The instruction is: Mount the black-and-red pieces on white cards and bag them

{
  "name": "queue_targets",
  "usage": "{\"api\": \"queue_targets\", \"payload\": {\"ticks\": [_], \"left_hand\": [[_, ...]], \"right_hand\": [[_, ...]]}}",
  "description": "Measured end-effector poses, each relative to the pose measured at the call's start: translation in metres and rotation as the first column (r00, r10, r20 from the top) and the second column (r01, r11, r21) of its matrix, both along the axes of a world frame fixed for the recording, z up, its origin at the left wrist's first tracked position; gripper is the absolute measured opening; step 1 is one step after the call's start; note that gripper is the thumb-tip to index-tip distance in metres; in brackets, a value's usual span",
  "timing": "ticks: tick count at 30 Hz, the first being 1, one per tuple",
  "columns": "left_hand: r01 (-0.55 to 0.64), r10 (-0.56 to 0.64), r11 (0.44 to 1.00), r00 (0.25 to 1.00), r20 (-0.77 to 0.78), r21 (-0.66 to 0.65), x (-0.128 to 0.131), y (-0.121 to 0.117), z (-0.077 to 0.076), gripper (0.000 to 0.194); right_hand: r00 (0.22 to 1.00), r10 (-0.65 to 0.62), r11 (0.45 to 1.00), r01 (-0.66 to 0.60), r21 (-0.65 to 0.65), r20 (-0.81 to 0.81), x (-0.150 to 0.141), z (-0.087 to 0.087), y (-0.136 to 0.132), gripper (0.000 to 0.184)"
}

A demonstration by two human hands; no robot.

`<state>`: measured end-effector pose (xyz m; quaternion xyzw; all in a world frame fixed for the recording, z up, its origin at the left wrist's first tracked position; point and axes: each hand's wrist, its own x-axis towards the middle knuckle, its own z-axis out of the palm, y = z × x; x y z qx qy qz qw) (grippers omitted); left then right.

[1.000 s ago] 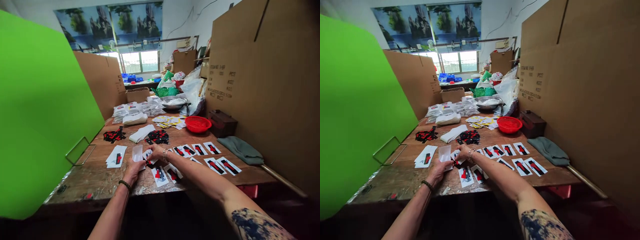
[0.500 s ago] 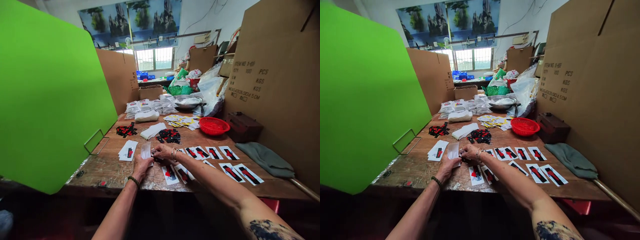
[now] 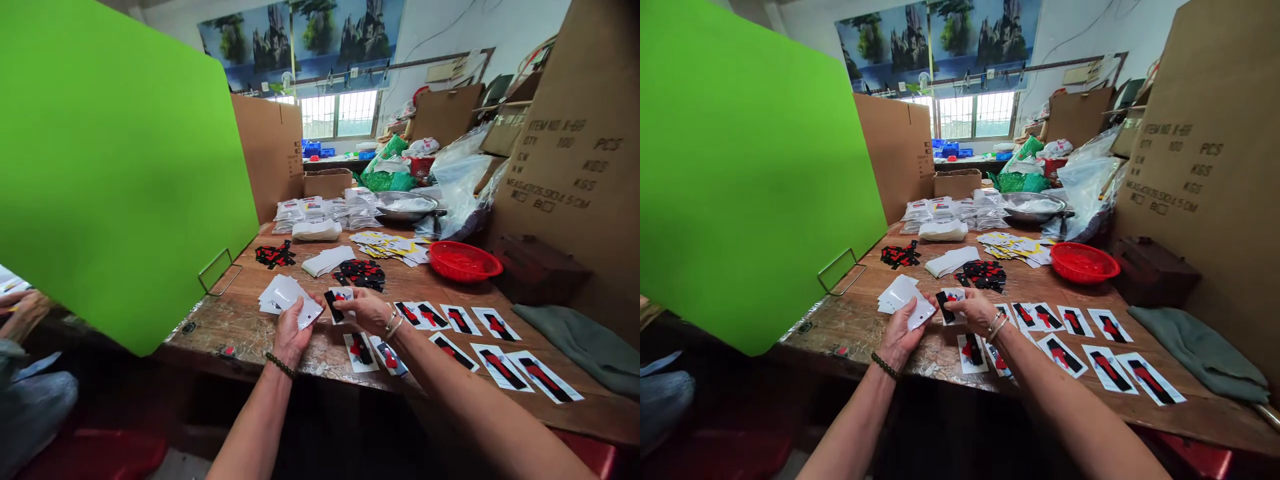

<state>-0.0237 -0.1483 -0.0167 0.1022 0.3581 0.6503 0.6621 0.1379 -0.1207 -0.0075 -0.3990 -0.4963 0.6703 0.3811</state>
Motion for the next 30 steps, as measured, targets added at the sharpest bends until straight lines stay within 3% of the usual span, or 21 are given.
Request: {"api": "queue_targets", "payload": {"ticks": [2,7,10,14,19,21,24,30], "left_hand": [[-0.060,0.060,0.998,0.998,0.006,0.019,0.004,-0.004,0.001,0.008],[-0.121,0.123,0.990,0.992,-0.017,0.072,0.010,-0.008,-0.001,0.011],[-0.098,0.103,0.989,0.994,-0.045,0.107,0.014,-0.011,-0.004,0.023],[-0.065,0.065,0.988,0.998,0.007,0.141,0.023,-0.018,-0.005,0.024],[-0.008,-0.017,0.991,0.981,0.192,0.132,0.021,-0.027,-0.002,0.014],[-0.046,0.030,0.997,0.974,0.224,0.068,0.016,-0.027,-0.001,0.009],[-0.139,0.138,0.990,0.964,0.227,-0.010,0.012,-0.027,0.000,0.013],[-0.193,0.186,0.981,0.967,0.173,0.024,0.018,-0.027,0.001,0.012]], "right_hand": [[0.990,-0.020,0.998,0.011,-0.069,-0.140,-0.001,-0.001,-0.016,0.045],[0.976,0.052,0.988,-0.080,-0.130,-0.211,-0.009,-0.003,-0.049,0.045],[0.958,0.084,0.973,-0.138,-0.184,-0.275,-0.015,-0.003,-0.061,0.053],[0.928,0.072,0.964,-0.159,-0.214,-0.365,-0.020,-0.003,-0.068,0.064],[0.895,0.025,0.958,-0.149,-0.245,-0.446,-0.018,-0.008,-0.067,0.048],[0.899,-0.045,0.960,-0.081,-0.267,-0.435,-0.016,-0.011,-0.066,0.042],[0.887,-0.238,0.950,0.128,-0.286,-0.395,-0.016,-0.014,-0.064,0.040],[0.826,-0.458,0.876,0.357,-0.324,-0.329,-0.024,-0.018,-0.063,0.059]]}}
